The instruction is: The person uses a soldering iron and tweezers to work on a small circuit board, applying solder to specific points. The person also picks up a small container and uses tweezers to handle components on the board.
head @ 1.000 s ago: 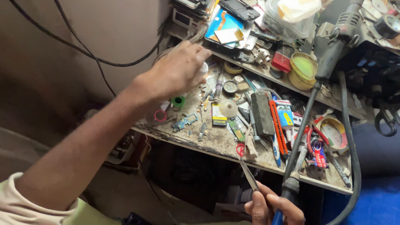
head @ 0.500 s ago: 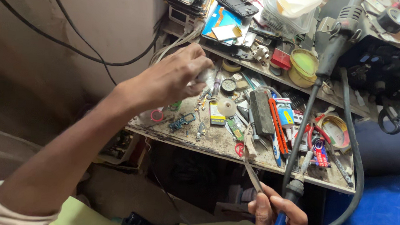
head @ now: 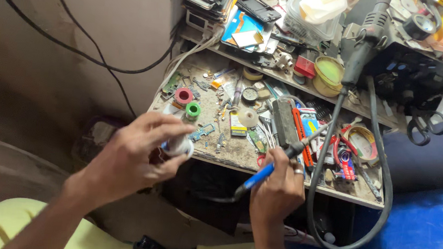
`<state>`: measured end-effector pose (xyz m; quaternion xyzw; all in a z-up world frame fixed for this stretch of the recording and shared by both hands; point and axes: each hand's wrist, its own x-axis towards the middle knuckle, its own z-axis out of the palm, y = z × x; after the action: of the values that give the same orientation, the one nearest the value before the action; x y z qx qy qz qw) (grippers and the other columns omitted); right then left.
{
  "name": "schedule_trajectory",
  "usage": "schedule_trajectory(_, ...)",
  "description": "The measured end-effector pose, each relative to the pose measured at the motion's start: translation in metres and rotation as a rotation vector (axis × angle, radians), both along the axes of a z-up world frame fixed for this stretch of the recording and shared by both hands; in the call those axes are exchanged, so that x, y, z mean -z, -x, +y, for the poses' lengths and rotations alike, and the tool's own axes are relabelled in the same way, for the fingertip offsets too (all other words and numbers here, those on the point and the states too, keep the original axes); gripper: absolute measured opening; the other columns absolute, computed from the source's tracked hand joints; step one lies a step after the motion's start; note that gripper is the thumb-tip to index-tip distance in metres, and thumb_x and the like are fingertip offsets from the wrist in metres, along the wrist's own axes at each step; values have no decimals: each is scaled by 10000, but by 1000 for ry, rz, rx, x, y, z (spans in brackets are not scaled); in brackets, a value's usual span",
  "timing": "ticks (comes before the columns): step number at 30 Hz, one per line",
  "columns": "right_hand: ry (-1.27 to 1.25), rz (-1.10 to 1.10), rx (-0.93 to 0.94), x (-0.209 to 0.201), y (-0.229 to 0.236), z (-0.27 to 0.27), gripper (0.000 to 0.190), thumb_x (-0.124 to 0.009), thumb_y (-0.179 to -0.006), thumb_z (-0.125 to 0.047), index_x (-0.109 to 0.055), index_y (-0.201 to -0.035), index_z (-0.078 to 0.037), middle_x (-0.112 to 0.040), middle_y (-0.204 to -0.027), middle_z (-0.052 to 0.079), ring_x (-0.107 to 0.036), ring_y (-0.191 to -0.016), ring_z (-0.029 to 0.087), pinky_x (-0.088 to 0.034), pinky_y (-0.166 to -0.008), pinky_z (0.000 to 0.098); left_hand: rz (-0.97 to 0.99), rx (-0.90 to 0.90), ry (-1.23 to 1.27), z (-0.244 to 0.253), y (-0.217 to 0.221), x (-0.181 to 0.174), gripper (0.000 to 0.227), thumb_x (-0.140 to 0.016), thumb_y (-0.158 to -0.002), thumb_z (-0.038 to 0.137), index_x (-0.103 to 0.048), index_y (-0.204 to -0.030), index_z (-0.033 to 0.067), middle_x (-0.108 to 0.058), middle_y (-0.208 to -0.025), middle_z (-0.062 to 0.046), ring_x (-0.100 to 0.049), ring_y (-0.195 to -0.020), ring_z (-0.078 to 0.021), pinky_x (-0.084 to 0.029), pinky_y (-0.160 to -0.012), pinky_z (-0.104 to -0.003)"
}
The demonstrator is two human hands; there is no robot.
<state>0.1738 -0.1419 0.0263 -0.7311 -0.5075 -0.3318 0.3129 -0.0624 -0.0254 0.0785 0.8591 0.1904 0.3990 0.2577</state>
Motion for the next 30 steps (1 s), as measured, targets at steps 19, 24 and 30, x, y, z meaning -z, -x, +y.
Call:
schedule_trajectory(19, -6, 672, -864, 22, 67, -53, 308, -696, -1020, -98, -468, -1226, -70, -619, -1410, 341, -730, -1207, 345, -574, -1009, 397, -90, 452, 288, -37, -4, 29, 529, -835, -821, 74, -635, -1310, 65, -675, -1274, -116, -725, -1121, -277, -628, -895, -346)
schedule_trajectory(24, -157, 812, -817, 40, 85, -59, 317, -674, -1019, -87, -430, -1220, -68, -655, -1352, 336, -731, -1209, 321, -585, -1020, 399, -90, 336, 267, -50, -12, 31, 526, -855, -792, 91, -638, -1271, 58, -686, -1183, -113, -736, -1025, -267, -628, -828, -344)
schedule_trajectory(30, -306, 879, -787, 56, 101, -55, 347, -682, -987, 2, -420, -1211, -37, -642, -1299, 324, -712, -1141, 289, -569, -976, 363, -61, 238, 321, -64, -15, 34, 431, -798, -844, 85, -640, -1240, 21, -689, -1122, -132, -738, -958, -282, -619, -773, -351)
